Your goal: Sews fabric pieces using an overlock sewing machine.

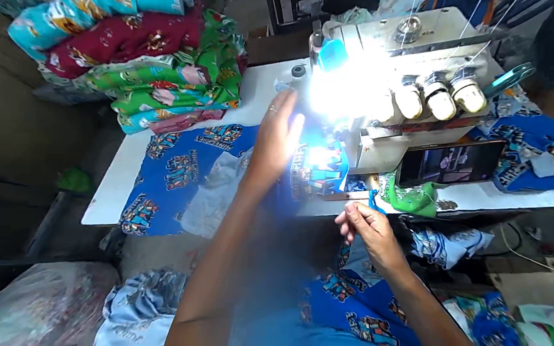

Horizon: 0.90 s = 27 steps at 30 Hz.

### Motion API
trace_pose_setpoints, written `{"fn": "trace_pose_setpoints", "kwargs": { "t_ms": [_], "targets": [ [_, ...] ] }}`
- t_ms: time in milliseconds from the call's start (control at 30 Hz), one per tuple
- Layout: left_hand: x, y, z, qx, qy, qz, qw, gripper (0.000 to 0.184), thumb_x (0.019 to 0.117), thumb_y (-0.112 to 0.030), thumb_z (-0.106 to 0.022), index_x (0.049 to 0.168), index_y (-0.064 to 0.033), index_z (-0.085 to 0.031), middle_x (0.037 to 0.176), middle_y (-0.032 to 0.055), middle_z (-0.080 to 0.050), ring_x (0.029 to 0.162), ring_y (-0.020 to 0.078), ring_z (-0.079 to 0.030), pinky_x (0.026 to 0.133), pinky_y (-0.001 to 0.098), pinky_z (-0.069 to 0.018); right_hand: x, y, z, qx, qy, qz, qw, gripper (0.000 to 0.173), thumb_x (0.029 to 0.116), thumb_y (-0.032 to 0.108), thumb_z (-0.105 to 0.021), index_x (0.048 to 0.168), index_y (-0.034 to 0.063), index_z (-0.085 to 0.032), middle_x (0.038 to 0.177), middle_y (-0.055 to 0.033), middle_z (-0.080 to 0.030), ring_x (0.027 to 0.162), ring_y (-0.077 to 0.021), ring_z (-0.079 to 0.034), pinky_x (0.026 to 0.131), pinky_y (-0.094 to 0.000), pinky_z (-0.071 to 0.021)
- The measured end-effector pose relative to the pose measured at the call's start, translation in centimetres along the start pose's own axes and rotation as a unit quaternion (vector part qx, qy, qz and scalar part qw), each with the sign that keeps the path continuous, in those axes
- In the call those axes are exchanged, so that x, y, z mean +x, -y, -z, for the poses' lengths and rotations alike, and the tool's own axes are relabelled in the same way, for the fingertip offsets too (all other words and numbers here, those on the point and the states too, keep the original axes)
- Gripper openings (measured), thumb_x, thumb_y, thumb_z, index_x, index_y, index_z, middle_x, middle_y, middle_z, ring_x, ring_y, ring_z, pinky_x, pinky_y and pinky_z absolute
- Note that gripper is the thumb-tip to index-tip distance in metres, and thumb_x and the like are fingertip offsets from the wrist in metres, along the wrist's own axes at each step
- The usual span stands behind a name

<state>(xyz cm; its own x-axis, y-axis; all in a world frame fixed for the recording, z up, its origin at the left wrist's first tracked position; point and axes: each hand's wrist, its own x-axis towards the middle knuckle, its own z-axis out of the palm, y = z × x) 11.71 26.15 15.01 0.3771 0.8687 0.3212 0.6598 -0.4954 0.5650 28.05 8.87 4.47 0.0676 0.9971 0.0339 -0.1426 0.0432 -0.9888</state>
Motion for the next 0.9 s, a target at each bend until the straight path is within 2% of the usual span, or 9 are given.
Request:
{"fn": "trace_pose_setpoints", "kwargs": {
  "t_ms": [100,167,233,367,467,567,667,733,900],
  "targets": [
    [-2.6,1.1,3.9,-0.057,-0.039,-0.019,0.997,0.037,0.1083,-0.019,-0.045,0.138,-0.0039,-0.061,0.139,0.0136,-0.061,0.126,0.0188,-0.061,0.104,0.0354,-0.0513,-1.5,-1.1,0.9,-0.001,0.009,-0.013,1.000,0.019,0.1059,0.015,-0.051,0.106,0.0034,-0.067,0.071,0.0056,-0.061,0.058,-0.0030,-0.059,0.054,-0.0183,-0.0529],
    [-4.5,2.1,5.7,-0.054,-0.054,-0.033,0.997,0.029,0.1077,-0.020,-0.050,0.124,-0.0039,-0.067,0.119,0.0082,-0.070,0.105,0.0107,-0.068,0.091,0.0285,-0.0564,-2.1,-1.7,1.4,-0.004,0.016,-0.017,1.000,0.019,0.1051,0.014,-0.053,0.111,0.0024,-0.066,0.073,0.0040,-0.063,0.059,-0.0041,-0.060,0.055,-0.0191,-0.0540],
    [-6.5,2.7,6.6,-0.029,-0.045,-0.046,0.997,0.025,0.1057,-0.019,-0.054,0.117,-0.0030,-0.070,0.109,0.0068,-0.073,0.095,0.0094,-0.069,0.084,0.0273,-0.0572,-2.6,-2.0,1.7,-0.015,0.028,-0.021,0.999,0.019,0.1049,0.014,-0.053,0.111,0.0020,-0.067,0.075,0.0033,-0.064,0.060,-0.0047,-0.061,0.056,-0.0190,-0.0541],
    [-10.9,2.9,6.1,0.015,-0.005,-0.056,0.998,0.015,0.1002,-0.010,-0.063,0.110,-0.0019,-0.072,0.103,0.0110,-0.071,0.088,0.0178,-0.068,0.079,0.0349,-0.0564,-3.0,-2.0,1.2,-0.016,0.037,-0.033,0.999,0.019,0.1044,0.013,-0.053,0.110,0.0021,-0.068,0.077,0.0028,-0.065,0.062,-0.0048,-0.061,0.057,-0.0184,-0.0539],
    [-11.8,3.6,4.7,0.015,-0.016,-0.020,1.000,0.012,0.0962,-0.012,-0.070,0.105,-0.0041,-0.073,0.097,0.0082,-0.071,0.081,0.0145,-0.068,0.070,0.0297,-0.0566,-3.3,-2.0,0.7,-0.014,0.043,-0.037,0.998,0.019,0.1040,0.012,-0.053,0.110,0.0022,-0.068,0.078,0.0029,-0.066,0.063,-0.0048,-0.062,0.058,-0.0185,-0.0541],
    [-11.9,4.1,3.6,0.013,0.000,0.036,0.999,0.017,0.0938,-0.018,-0.074,0.106,-0.0050,-0.073,0.097,0.0081,-0.072,0.079,0.0165,-0.068,0.067,0.0346,-0.0570,-3.5,-1.9,0.4,-0.015,0.053,-0.038,0.998,0.019,0.1043,0.013,-0.053,0.111,0.0024,-0.068,0.078,0.0022,-0.066,0.064,-0.0063,-0.062,0.059,-0.0202,-0.0554],
    [-12.0,4.9,3.3,0.006,0.008,0.044,0.999,0.013,0.0961,-0.015,-0.071,0.102,-0.0044,-0.075,0.097,0.0088,-0.073,0.082,0.0175,-0.069,0.072,0.0369,-0.0575,-3.7,-1.8,0.4,-0.017,0.054,-0.034,0.998,0.019,0.1039,0.013,-0.054,0.110,0.0027,-0.068,0.078,0.0024,-0.066,0.064,-0.0058,-0.063,0.059,-0.0197,-0.0555],
    [-12.1,5.1,3.7,-0.006,0.003,0.055,0.998,0.015,0.0981,-0.017,-0.069,0.102,-0.0049,-0.075,0.098,0.0072,-0.073,0.084,0.0144,-0.069,0.074,0.0331,-0.0574,-3.8,-1.7,0.6,-0.016,0.053,-0.034,0.998,0.019,0.1039,0.012,-0.053,0.110,0.0028,-0.068,0.078,0.0025,-0.066,0.064,-0.0057,-0.063,0.060,-0.0194,-0.0553],
    [-11.9,4.3,5.0,-0.043,0.017,0.119,0.992,0.019,0.1011,-0.022,-0.065,0.103,-0.0041,-0.071,0.095,0.0064,-0.071,0.081,0.0126,-0.068,0.072,0.0324,-0.0568,-3.7,-1.4,0.6,-0.025,0.056,-0.029,0.998,0.019,0.1040,0.013,-0.053,0.110,0.0035,-0.069,0.080,0.0029,-0.067,0.065,-0.0053,-0.064,0.060,-0.0190,-0.0556]
  ]
}}
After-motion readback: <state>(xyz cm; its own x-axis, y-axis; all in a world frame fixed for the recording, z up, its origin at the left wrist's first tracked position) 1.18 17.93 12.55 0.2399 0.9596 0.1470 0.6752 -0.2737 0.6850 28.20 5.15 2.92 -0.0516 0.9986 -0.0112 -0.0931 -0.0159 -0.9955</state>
